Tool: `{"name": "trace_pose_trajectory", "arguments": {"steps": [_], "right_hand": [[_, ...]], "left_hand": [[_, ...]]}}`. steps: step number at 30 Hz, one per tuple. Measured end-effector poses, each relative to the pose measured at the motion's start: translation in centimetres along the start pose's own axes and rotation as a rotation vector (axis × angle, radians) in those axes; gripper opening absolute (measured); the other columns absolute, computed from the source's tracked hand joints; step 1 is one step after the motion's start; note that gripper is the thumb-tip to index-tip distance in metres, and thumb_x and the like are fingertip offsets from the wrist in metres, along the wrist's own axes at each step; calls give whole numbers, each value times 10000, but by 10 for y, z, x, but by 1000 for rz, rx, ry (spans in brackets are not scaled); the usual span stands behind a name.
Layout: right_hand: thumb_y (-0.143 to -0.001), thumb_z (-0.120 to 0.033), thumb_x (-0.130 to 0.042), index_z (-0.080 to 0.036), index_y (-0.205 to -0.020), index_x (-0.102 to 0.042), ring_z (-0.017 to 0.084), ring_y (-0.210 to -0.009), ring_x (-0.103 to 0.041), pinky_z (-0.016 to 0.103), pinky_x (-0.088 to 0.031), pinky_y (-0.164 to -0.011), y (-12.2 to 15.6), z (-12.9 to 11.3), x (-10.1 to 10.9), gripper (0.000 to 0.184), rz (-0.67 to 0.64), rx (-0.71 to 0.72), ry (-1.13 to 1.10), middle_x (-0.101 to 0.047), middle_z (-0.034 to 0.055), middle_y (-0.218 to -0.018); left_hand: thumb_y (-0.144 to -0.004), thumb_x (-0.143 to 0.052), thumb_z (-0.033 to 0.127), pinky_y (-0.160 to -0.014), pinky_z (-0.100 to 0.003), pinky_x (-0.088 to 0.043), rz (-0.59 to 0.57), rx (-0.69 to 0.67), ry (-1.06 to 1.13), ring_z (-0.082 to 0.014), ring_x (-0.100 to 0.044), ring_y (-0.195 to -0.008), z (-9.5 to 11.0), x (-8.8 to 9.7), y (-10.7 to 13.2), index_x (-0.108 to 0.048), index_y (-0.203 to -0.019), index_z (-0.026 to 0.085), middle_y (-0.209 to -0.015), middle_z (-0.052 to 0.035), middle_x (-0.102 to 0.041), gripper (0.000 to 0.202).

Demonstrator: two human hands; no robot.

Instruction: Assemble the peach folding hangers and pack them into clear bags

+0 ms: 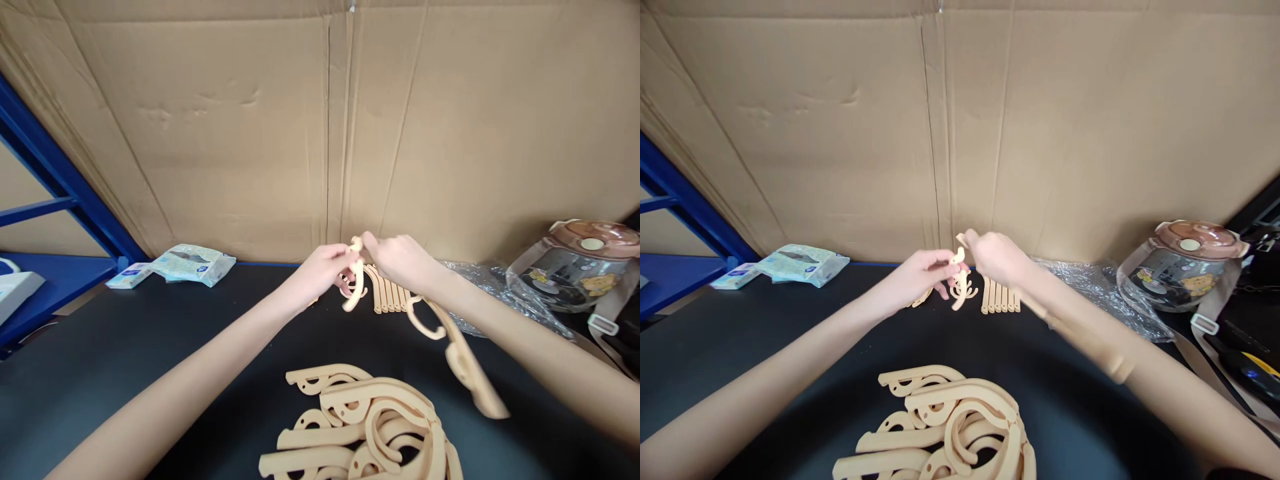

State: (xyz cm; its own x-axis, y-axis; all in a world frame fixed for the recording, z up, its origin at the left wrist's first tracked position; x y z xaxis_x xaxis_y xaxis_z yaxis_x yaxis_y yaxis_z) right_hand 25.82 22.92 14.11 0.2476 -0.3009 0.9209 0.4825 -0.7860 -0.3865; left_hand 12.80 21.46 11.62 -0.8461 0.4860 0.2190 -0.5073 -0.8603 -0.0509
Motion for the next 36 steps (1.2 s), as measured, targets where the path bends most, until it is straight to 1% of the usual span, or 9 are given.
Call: {"name": "trace_pose_trajectory", "arguments": {"steps": [4, 9, 12, 19, 22, 26, 30, 32, 36], "right_hand": [[-1010, -289, -205, -182, -885, -490, 103, -381, -515, 237, -377, -440, -2, 27, 9, 329, 25, -117, -248, -576, -7, -574], [-961, -394, -407, -183, -857, -575, 108, -410, -466, 235, -356, -426, 12, 48, 22, 289, 197, -392, -911, -510, -34, -489], [-933, -340, -437, -181, -852, -594, 120, -439, -444, 254, -343, -444, 18, 55, 26, 237, 330, -498, -1025, -512, -23, -493], [-880, -264, -455, -211, -886, -558, 132, -475, -471, 274, -421, -501, 18, 70, 16, 116, 350, -604, -1309, -491, -29, -573], [-874, -240, -448, -217, -849, -537, 134, -519, -535, 265, -455, -506, 20, 73, 9, 95, 324, -645, -1386, -540, -9, -630], [-884, -261, -457, -225, -802, -507, 161, -676, -652, 274, -534, -577, 23, 67, 5, 102, 326, -649, -1401, -639, 37, -762], [-893, -243, -444, -233, -768, -460, 170, -938, -680, 304, -568, -810, 27, 61, 14, 127, 549, -581, -1388, -680, 64, -982], [-855, -232, -497, -239, -770, -454, 172, -980, -659, 321, -564, -832, 28, 63, 18, 96, 620, -523, -1310, -669, 50, -983], [-701, -162, -627, -223, -813, -507, 171, -826, -634, 319, -538, -715, 21, 65, 19, 175, 412, -381, -922, -648, 27, -880]], "left_hand": [[-803, -633, 282, -507, -212, -475, 48, 42, -94, -128, -559, -654, -7, 4, -5, -657, -764, 135, -732, -25, -601, 153], [-786, -676, 341, -469, -171, -353, 250, 124, -229, -94, -480, -622, -8, 62, -7, -706, -790, 138, -674, 3, -565, 205], [-759, -734, 351, -460, -169, -326, 310, 224, -305, -76, -453, -584, -21, 88, -9, -696, -795, 122, -648, 9, -555, 234], [-920, -606, 338, -607, -266, -518, 299, 397, -468, -117, -602, -673, -58, 100, -18, -627, -924, 123, -840, -11, -635, 216], [-916, -604, 361, -646, -287, -520, 333, 398, -491, -136, -614, -711, -63, 103, -19, -631, -891, 127, -850, -14, -643, 237], [-742, -710, 566, -577, -238, -427, 335, 303, -384, -169, -613, -726, -51, 93, -18, -641, -758, 154, -720, -6, -637, 418], [-847, -271, 783, -603, -259, -479, 39, 267, -53, -189, -629, -764, -28, 53, -14, -697, -941, 135, -888, -102, -684, 782], [-898, -355, 692, -509, -219, -451, -124, 281, 269, -138, -587, -653, -17, 32, -10, -684, -987, 120, -872, -96, -649, 666], [-884, -636, 289, -354, -128, -217, -72, 221, 463, -29, -341, -452, -4, 25, -8, -628, -899, 145, -666, 40, -433, 145]]}}
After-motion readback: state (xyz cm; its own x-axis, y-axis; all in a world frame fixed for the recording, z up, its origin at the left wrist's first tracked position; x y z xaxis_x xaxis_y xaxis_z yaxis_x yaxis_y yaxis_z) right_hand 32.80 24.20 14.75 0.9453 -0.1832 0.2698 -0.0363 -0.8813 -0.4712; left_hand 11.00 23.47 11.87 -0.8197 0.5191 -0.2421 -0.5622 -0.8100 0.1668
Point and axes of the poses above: each hand's wrist, its own y-axis away from the middle knuckle, its own x-axis out of the back of the hand, z = x × y, the point moved 5 cm from there along -y, towards the middle knuckle
